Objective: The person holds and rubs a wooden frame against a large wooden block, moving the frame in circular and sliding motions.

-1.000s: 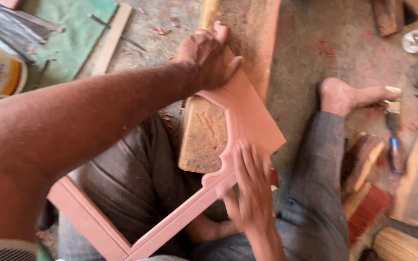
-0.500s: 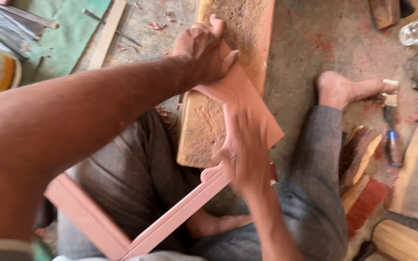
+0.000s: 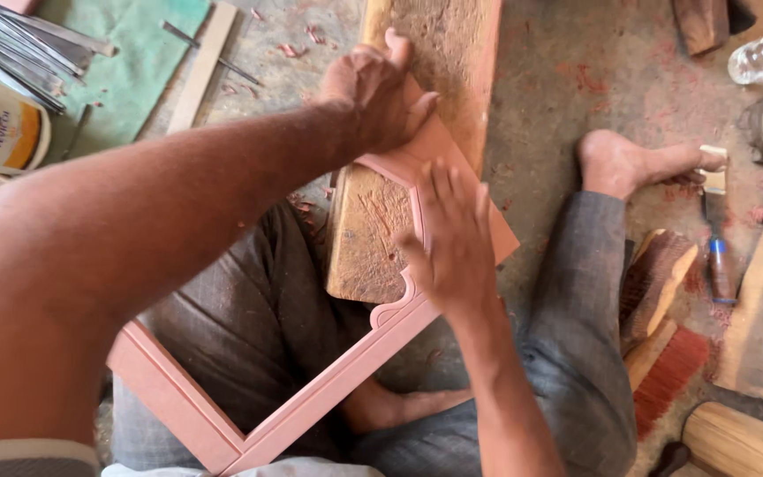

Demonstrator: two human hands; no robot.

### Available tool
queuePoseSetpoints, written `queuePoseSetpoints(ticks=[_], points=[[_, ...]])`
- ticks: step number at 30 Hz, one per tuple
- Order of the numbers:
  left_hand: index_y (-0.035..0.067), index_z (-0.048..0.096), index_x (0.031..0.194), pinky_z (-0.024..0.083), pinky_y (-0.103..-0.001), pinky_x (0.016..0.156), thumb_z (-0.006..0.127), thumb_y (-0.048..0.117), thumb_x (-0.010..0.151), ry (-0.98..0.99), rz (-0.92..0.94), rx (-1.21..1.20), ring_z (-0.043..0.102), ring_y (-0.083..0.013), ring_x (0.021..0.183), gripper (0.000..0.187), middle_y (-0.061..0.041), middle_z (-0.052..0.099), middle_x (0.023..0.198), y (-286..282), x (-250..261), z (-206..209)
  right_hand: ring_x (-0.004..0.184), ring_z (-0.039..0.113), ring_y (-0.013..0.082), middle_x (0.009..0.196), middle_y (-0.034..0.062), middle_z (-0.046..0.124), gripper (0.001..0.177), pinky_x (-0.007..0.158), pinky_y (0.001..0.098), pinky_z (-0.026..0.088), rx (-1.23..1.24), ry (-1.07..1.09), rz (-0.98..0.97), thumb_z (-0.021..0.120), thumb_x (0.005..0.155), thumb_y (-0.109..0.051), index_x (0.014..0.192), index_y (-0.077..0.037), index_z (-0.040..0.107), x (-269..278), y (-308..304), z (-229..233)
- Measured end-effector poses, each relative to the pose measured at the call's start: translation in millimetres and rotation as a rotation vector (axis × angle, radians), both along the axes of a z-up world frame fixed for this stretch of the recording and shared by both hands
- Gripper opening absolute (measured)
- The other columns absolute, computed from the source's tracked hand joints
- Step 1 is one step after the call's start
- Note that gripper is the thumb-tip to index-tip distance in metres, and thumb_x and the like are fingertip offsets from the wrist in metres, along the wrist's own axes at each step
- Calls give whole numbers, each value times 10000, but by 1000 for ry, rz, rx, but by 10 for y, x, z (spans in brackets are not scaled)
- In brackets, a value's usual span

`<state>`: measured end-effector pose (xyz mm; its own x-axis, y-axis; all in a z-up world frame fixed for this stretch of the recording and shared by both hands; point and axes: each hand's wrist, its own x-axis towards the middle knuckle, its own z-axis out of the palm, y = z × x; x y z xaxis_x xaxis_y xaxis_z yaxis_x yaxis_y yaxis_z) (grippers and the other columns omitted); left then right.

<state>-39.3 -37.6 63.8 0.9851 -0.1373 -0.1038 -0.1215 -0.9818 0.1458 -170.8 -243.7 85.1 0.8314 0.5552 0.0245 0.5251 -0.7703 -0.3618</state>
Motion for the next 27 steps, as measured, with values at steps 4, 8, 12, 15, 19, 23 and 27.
queuePoseSetpoints(ticks=[4, 8, 12, 15, 19, 23, 27], points=[[-92, 267, 1486, 534, -361, 497, 247, 661, 1054, 82, -26, 7, 597, -195, 630, 869, -218, 629, 943, 15, -6, 29, 1588, 268, 446, 1670, 251, 350, 832, 1305, 617, 99, 51, 49, 11, 309, 1057, -573, 1591, 65, 334, -393, -108, 123], [-79, 248, 1508, 517, -361, 492, 215, 656, 1079, 79, -33, 76, 589, -190, 605, 852, -226, 640, 926, -18, -32, -36, 1564, 265, 447, 1667, 258, 344, 867, 1253, 619, 90, 11, 54, -40, 425, 999, -575, 1586, 57, 350, -1010, -208, 222], [-78, 230, 1518, 511, -383, 532, 226, 666, 1074, 86, -31, 68, 599, -201, 631, 866, -168, 653, 887, -29, -4, -17, 1582, 240, 457, 1674, 262, 318, 907, 1292, 648, 105, 15, -1, 62, 260, 1071, -663, 1590, 78, 315, -291, -182, 84], [-38, 238, 1551, 535, -385, 620, 285, 711, 1063, 94, 47, -65, 609, -222, 711, 895, -201, 649, 1017, 4, -2, -45, 1585, 236, 433, 1697, 238, 318, 971, 1271, 634, 106, -60, -102, 101, 213, 1000, -704, 1632, 21, 346, 147, 0, -13], [0, 304, 1515, 548, -383, 636, 350, 686, 1061, 127, 75, -205, 642, -227, 741, 824, -194, 662, 1015, -28, 54, -111, 1598, 250, 419, 1682, 233, 326, 900, 1303, 622, 128, 2, -3, 102, 230, 1061, -684, 1598, 28, 349, -532, -277, 113], [38, 369, 1480, 561, -380, 653, 414, 660, 1058, 135, 103, -295, 674, -233, 771, 752, -186, 676, 1013, -147, 33, -275, 1584, 280, 385, 1660, 199, 367, 866, 1279, 651, 93, -27, 22, 48, 243, 1042, -660, 1580, 7, 373, -872, -379, 166], [76, 435, 1444, 574, -377, 669, 479, 634, 1056, 133, 154, -418, 707, -238, 801, 681, -179, 689, 1010, -242, 80, -468, 1595, 257, 410, 1692, 228, 338, 872, 1294, 639, 113, -29, -55, 72, 237, 1064, -641, 1623, 19, 343, -171, -233, 10]])
